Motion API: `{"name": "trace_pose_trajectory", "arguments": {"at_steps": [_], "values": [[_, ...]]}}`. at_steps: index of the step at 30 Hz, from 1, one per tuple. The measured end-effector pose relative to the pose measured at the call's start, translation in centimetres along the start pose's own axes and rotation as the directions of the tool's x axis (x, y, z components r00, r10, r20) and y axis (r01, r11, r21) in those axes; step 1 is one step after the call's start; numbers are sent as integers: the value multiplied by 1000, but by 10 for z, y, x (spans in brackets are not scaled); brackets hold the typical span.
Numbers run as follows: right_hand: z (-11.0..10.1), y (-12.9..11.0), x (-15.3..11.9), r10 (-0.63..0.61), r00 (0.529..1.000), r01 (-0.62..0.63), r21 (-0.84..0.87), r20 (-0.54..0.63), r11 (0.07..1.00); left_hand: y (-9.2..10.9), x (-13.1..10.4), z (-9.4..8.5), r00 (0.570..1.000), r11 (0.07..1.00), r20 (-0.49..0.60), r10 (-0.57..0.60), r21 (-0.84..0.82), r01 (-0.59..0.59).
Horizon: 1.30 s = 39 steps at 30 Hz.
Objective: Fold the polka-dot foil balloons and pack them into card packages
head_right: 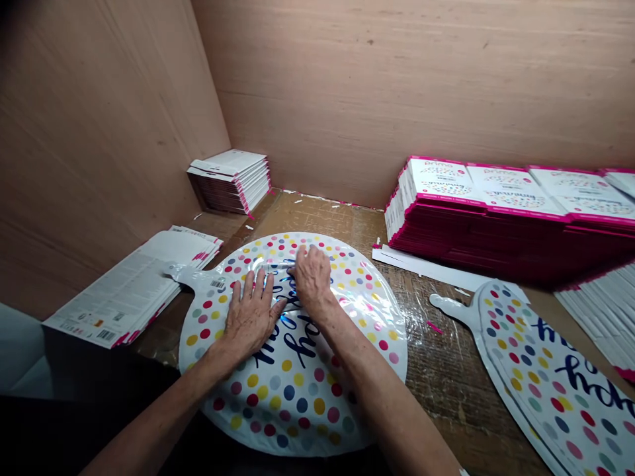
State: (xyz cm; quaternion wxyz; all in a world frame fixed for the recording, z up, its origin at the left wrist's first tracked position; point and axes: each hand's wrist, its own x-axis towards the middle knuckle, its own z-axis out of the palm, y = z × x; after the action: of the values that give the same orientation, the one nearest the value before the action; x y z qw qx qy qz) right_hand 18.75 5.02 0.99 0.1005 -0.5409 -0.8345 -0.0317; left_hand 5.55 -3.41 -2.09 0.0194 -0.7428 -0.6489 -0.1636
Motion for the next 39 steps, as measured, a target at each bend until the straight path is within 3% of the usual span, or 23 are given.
{"name": "trace_pose_trajectory", "arguments": {"at_steps": [3, 6, 11, 14, 16, 19, 21, 22, 25, 28, 31, 34, 39], "values": [[-18, -7, 16, -61, 987, 64, -15, 147, 998, -8, -1, 1, 999, 999, 34, 21, -36, -20], [-35, -4, 15, -126, 968, 122, 34, 219, 992, -16, -2, -7, 999, 977, 27, -37, -209, 42], [-46, 2, -32, -202, 951, 163, 176, 234, 971, -4, -10, -22, 949, 805, -28, -315, -538, 251], [-42, -7, -61, -166, 965, 95, 319, 203, 943, 6, -17, -31, 944, 704, 22, -329, -660, 261], [-37, -9, -77, -132, 965, 31, 401, 228, 915, -3, -20, -40, 945, 681, 34, -326, -685, 260], [-31, 2, -99, -89, 960, -49, 475, 265, 879, -46, -26, -59, 917, 813, -82, -390, -497, 301], [-27, 16, -111, -48, 960, -104, 511, 277, 853, -84, -30, -74, 894, 913, -200, -401, -161, 374], [-25, 23, -117, -29, 959, -130, 527, 283, 840, -100, -32, -81, 893, 910, -205, -401, 25, 415], [-22, 35, -128, -6, 959, -163, 565, 285, 809, -132, -34, -94, 905, 822, 0, -426, 417, 387], [-22, 34, -133, 8, 967, -164, 602, 254, 782, -140, -29, -102, 887, 821, 196, -418, 499, 277], [-23, 31, -134, 17, 974, -165, 654, 227, 738, -144, -19, -112, 872, 834, 268, -409, 497, 238], [-23, 32, -133, 10, 977, -156, 682, 212, 714, -148, -10, -121, 871, 830, 271, -410, 507, 233], [-22, 35, -134, -1, 984, -126, 709, 176, 694, -141, -5, -133, 877, 801, 177, -446, 516, 303]]}}
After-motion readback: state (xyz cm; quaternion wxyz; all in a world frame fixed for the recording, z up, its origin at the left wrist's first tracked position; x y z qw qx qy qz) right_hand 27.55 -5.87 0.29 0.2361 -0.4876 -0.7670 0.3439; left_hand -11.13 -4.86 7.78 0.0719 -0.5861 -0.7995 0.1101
